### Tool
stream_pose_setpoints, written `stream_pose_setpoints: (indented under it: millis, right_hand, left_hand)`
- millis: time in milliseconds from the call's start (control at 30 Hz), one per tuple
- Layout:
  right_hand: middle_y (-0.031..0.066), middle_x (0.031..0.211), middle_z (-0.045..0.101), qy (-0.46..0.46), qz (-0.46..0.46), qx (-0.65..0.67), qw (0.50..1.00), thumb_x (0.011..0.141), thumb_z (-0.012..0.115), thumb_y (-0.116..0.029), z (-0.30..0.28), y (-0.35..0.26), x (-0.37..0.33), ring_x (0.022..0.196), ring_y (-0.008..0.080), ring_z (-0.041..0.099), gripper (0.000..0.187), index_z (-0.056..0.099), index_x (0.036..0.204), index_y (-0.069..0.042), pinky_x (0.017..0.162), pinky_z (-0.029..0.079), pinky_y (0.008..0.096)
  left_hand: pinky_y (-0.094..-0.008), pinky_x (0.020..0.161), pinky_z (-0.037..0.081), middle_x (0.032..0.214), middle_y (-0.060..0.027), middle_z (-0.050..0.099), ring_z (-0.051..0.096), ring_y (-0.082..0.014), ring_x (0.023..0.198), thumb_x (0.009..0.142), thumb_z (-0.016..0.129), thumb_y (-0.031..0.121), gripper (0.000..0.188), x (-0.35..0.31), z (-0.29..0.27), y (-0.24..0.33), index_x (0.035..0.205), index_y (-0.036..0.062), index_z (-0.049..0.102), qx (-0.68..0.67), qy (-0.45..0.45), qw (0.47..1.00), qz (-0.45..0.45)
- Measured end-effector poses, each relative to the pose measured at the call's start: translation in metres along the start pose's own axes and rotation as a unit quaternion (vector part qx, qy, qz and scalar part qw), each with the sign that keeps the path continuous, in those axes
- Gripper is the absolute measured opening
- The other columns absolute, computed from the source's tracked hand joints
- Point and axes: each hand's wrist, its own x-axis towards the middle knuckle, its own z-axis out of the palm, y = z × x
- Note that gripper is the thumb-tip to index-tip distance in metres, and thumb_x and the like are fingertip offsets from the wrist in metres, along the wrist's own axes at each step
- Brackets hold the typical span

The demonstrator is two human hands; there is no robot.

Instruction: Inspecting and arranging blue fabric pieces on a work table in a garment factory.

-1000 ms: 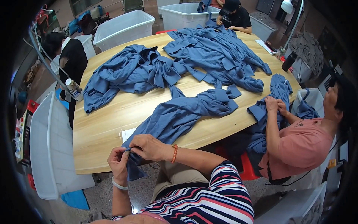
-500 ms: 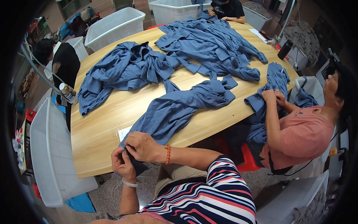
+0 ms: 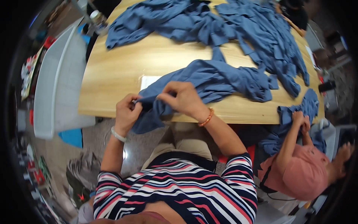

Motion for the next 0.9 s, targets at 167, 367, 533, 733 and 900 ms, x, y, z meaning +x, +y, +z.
stream_pose_setpoints:
  millis: [167, 367, 533, 733, 900]
  right_hand:
    - [0.0095, 0.097, 0.069, 0.103, -0.133, -0.133, 0.977, 0.081, 0.072, -0.004, 0.024, -0.012, 0.008, 0.056, 0.0156, 0.060, 0.018, 0.069, 0.099, -0.003, 0.055, 0.047, 0.0250]
    - [0.0075, 0.087, 0.068, -0.054, -0.054, 0.046, 0.996, 0.085, 0.069, -0.003, 0.041, -0.016, 0.013, 0.068, 0.0079, 0.061, 0.020, 0.068, 0.104, 0.002, 0.062, 0.050, 0.0244]
    - [0.0069, 0.082, 0.065, -0.066, -0.095, -0.007, 0.993, 0.082, 0.070, -0.001, 0.031, -0.021, 0.014, 0.068, 0.0123, 0.061, 0.014, 0.069, 0.096, 0.001, 0.062, 0.048, 0.0261]
    - [0.0049, 0.079, 0.063, -0.029, -0.204, 0.001, 0.979, 0.080, 0.071, 0.001, 0.036, -0.016, 0.018, 0.066, 0.0128, 0.062, 0.012, 0.068, 0.091, 0.001, 0.057, 0.046, 0.0254]
    - [0.0037, 0.079, 0.066, -0.043, 0.075, 0.176, 0.981, 0.089, 0.069, -0.007, 0.028, -0.017, 0.021, 0.060, 0.0057, 0.061, 0.011, 0.064, 0.093, 0.002, 0.048, 0.048, 0.0176]
  left_hand:
    - [-0.0160, 0.053, 0.037, 0.076, 0.0055, 0.058, 0.049, 0.0020, 0.062, 0.091, 0.061, 0.002, 0.009, 0.004, -0.005, -0.006, 0.099, -0.0022, 0.063, -0.199, -0.070, 0.970, -0.120]
    - [-0.0165, 0.057, 0.040, 0.081, 0.0049, 0.058, 0.050, 0.0017, 0.068, 0.090, 0.061, 0.000, 0.010, -0.003, 0.000, -0.003, 0.100, -0.0005, 0.061, -0.161, -0.060, 0.984, -0.055]
    - [-0.0246, 0.058, 0.044, 0.077, -0.0032, 0.059, 0.056, -0.0101, 0.065, 0.084, 0.065, -0.001, 0.014, -0.002, -0.003, 0.009, 0.096, 0.0014, 0.059, -0.058, -0.068, 0.996, 0.003]
    - [-0.0398, 0.066, 0.049, 0.081, -0.0147, 0.059, 0.061, -0.0355, 0.076, 0.071, 0.063, -0.006, 0.024, 0.019, 0.004, -0.007, 0.093, 0.0020, 0.058, 0.130, -0.021, 0.977, 0.167]
    - [-0.0408, 0.072, 0.050, 0.094, -0.0158, 0.061, 0.061, -0.0370, 0.087, 0.072, 0.068, -0.004, 0.029, 0.015, 0.020, -0.003, 0.099, 0.0026, 0.059, 0.115, 0.032, 0.977, 0.178]
